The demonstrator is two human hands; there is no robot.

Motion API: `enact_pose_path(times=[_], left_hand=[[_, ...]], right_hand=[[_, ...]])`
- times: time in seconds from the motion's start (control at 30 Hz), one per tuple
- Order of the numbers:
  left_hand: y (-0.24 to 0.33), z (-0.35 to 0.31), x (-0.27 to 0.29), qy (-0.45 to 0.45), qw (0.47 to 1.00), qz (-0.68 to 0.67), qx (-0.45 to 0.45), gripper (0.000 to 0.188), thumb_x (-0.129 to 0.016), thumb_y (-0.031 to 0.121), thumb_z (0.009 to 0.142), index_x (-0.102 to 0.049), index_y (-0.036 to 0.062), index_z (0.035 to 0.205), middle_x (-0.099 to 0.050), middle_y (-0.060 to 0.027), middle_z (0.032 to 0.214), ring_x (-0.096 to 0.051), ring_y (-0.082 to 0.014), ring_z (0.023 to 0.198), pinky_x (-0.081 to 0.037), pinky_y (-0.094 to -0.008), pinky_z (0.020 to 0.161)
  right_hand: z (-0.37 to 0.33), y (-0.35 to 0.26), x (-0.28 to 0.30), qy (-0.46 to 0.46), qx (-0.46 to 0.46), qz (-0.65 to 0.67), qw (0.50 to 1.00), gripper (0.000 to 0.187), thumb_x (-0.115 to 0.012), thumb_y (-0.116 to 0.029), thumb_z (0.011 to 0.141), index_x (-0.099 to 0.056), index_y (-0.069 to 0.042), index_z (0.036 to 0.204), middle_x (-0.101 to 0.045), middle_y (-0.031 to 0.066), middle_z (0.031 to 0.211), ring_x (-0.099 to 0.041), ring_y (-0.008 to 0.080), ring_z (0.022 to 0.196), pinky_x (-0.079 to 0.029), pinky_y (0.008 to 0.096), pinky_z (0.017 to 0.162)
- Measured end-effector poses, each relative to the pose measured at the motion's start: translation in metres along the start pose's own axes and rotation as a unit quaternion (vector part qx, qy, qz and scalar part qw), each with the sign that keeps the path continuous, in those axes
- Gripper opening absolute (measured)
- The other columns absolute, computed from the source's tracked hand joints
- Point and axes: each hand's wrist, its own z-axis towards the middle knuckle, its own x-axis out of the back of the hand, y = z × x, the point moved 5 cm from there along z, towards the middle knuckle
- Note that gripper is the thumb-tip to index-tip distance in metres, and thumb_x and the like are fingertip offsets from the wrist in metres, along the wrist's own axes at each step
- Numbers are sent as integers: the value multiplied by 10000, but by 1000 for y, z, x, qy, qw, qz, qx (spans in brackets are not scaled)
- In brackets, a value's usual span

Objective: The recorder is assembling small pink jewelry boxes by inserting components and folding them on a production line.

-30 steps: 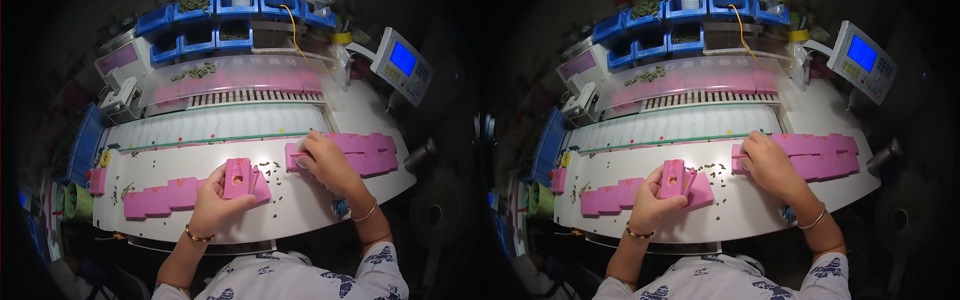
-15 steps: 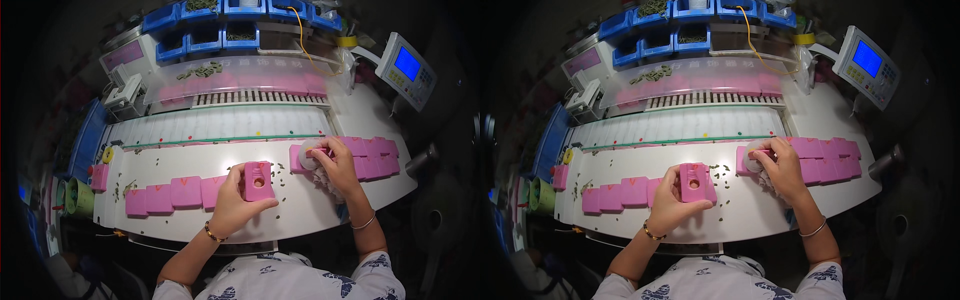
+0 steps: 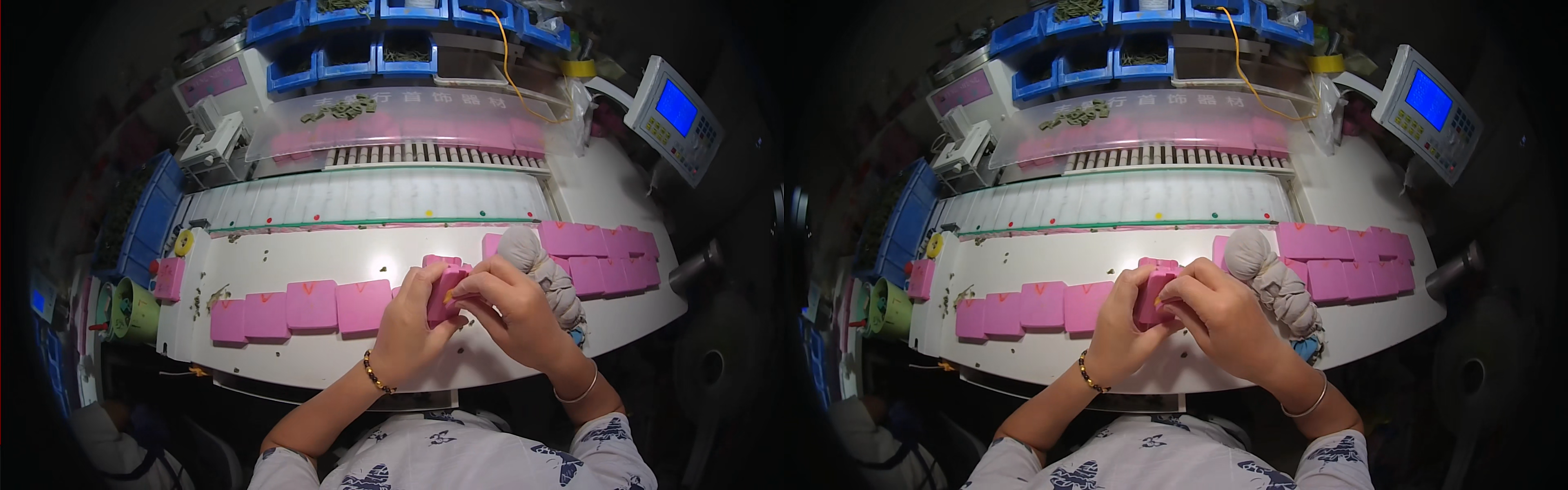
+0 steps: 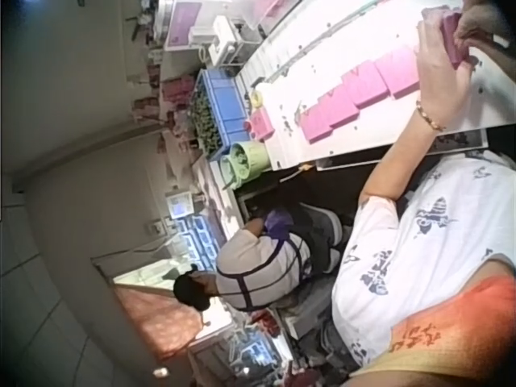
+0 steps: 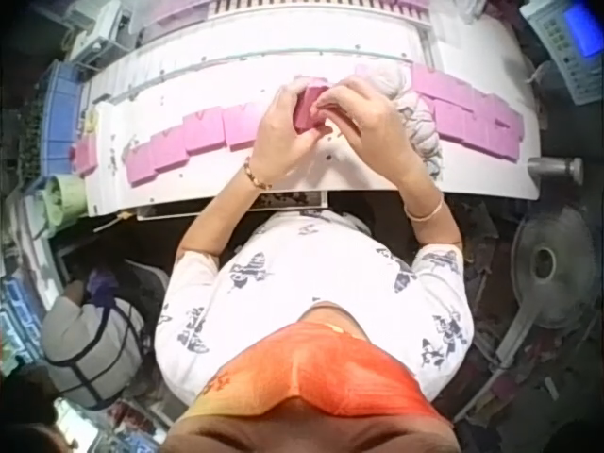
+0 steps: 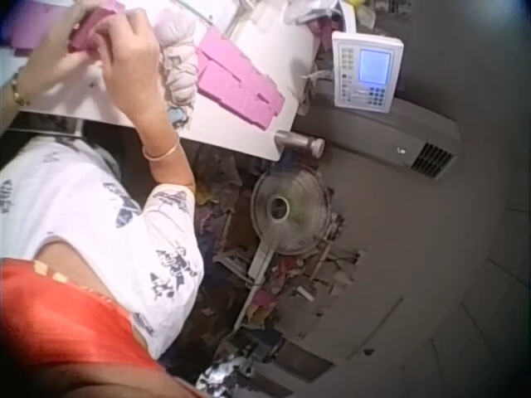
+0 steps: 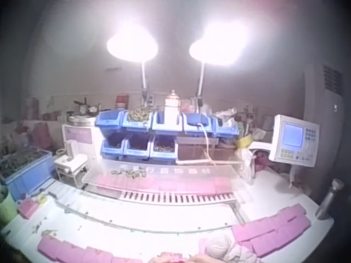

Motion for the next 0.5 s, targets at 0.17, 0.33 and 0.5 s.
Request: enact_pose_path(times=[0.17,0.33,0.5], left_hand=[[3,-5,2,3,1000,1,-15,628,-755,39,784,-419,45,1315,-502,-86,1084,-568,-183,988,-509,-318,835],[-5,-9,3,1,971,-226,77,421,-657,25,859,-488,39,1244,-488,-125,1041,-533,-216,901,-476,-292,743],[-2,-11,6,6,984,-178,18,407,-618,-39,824,-511,36,1209,-488,-109,985,-529,-202,866,-471,-281,724]], right_hand=[[1,3,-3,20,-27,5,999,146,-676,-4,806,-605,-26,932,-555,122,887,-609,272,753,-492,362,644],[0,33,-5,34,-126,205,970,260,-696,-23,817,-606,-17,1061,-572,54,987,-601,129,857,-496,261,681],[-16,50,-31,-41,-228,365,902,200,-707,-63,834,-617,-4,1002,-609,32,929,-606,96,843,-508,226,674]])
